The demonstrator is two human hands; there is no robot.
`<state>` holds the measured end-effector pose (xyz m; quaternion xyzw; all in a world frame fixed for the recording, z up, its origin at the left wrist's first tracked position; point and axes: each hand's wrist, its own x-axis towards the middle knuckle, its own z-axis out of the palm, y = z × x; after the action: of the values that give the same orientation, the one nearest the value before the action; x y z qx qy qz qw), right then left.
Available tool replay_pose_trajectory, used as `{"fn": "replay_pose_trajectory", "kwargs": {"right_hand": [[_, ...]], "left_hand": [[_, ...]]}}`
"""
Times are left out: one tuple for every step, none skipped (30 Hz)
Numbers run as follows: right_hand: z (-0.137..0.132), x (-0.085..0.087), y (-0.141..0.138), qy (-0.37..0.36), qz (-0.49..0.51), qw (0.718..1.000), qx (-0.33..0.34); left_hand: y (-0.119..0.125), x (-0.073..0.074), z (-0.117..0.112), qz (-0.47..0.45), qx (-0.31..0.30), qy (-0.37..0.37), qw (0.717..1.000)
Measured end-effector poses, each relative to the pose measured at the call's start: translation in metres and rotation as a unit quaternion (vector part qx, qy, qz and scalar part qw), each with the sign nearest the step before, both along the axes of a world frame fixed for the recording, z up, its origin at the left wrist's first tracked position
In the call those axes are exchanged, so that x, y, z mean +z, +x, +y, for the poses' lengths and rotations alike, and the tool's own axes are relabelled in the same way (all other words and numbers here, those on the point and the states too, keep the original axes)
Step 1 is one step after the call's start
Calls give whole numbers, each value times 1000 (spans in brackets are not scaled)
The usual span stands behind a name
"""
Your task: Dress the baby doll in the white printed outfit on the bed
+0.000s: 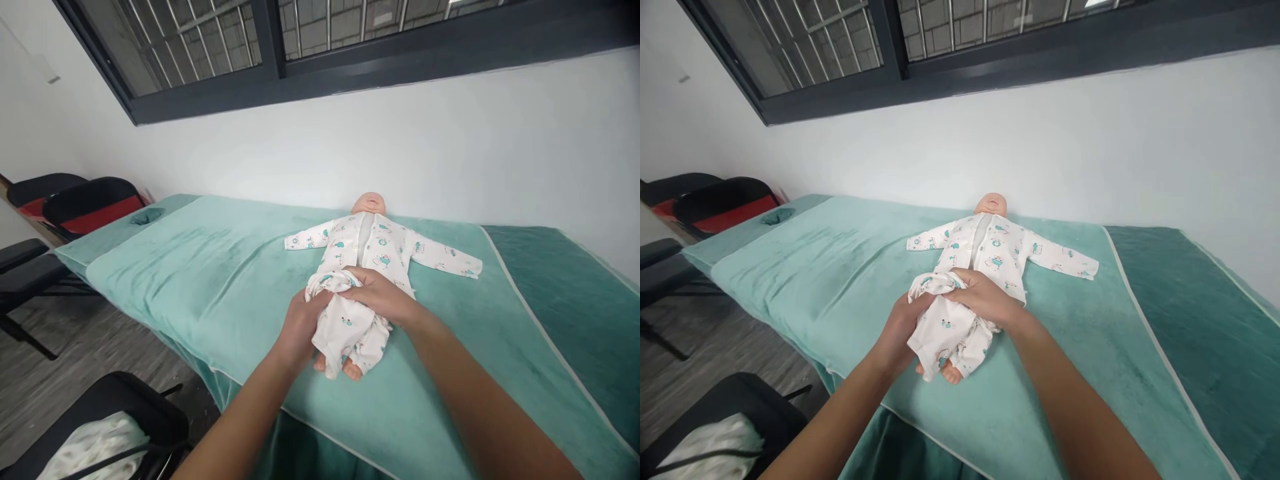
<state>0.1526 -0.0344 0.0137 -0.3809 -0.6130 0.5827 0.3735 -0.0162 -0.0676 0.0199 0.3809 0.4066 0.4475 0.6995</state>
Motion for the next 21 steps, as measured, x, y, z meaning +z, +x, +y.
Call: {"fn": "replay_pose_trajectory", "kwargs": {"right_hand": [[-1, 1, -1, 4, -15, 1000, 3], [-1, 2, -2, 9, -29, 1000, 4], [-2, 2, -2, 17, -45, 999, 5], [-2, 3, -3, 28, -63, 998, 5], [-2, 3, -3, 41, -83, 996, 5], [-2, 4, -3, 53, -104, 993, 6], [-3, 4, -3, 61, -126, 990, 10], [-3, 5, -4, 63, -147, 987, 14], [-4, 5, -4, 62, -166, 984, 17], [-4, 6, -5, 61, -183, 981, 20], [-5, 6, -5, 61, -198, 978, 25], [-6, 7, -6, 63, -212, 975, 30], [-7, 8, -6, 68, -226, 971, 37], [-8, 9, -6, 75, -240, 967, 43], [-9, 10, -7, 80, -256, 962, 50], [-10, 12, -7, 83, -273, 957, 56], [-12, 13, -7, 86, -289, 952, 61], [-13, 14, -7, 89, -304, 946, 65], [-13, 15, -7, 92, -320, 941, 68], [-14, 15, -7, 98, -335, 935, 69], [-15, 15, -8, 107, -351, 928, 67]], "left_hand": [[-1, 1, -7, 5, 9, -12, 1000], [-1, 2, -14, 14, 15, -24, 999], [-1, 3, -21, 22, 19, -36, 999], [-1, 4, -28, 30, 25, -43, 998], [0, 4, -35, 34, 33, -46, 998], [1, 5, -42, 35, 44, -44, 997], [2, 5, -49, 31, 62, -39, 997], [4, 5, -56, 23, 81, -34, 996], [6, 5, -63, 16, 100, -32, 994], [8, 4, -69, 9, 114, -35, 993], [9, 2, -75, 5, 125, -39, 991], [11, 0, -80, 4, 135, -42, 990], [11, -2, -85, 4, 144, -42, 989], [12, -6, -88, 6, 156, -40, 987], [11, -9, -91, 8, 170, -36, 985], [10, -14, -94, 8, 185, -33, 982], [9, -18, -96, 7, 198, -34, 980], [8, -23, -98, 5, 208, -37, 977], [6, -29, -100, 2, 216, -42, 975], [5, -35, -103, -2, 223, -49, 974], [3, -41, -106, -7, 229, -56, 972]]}}
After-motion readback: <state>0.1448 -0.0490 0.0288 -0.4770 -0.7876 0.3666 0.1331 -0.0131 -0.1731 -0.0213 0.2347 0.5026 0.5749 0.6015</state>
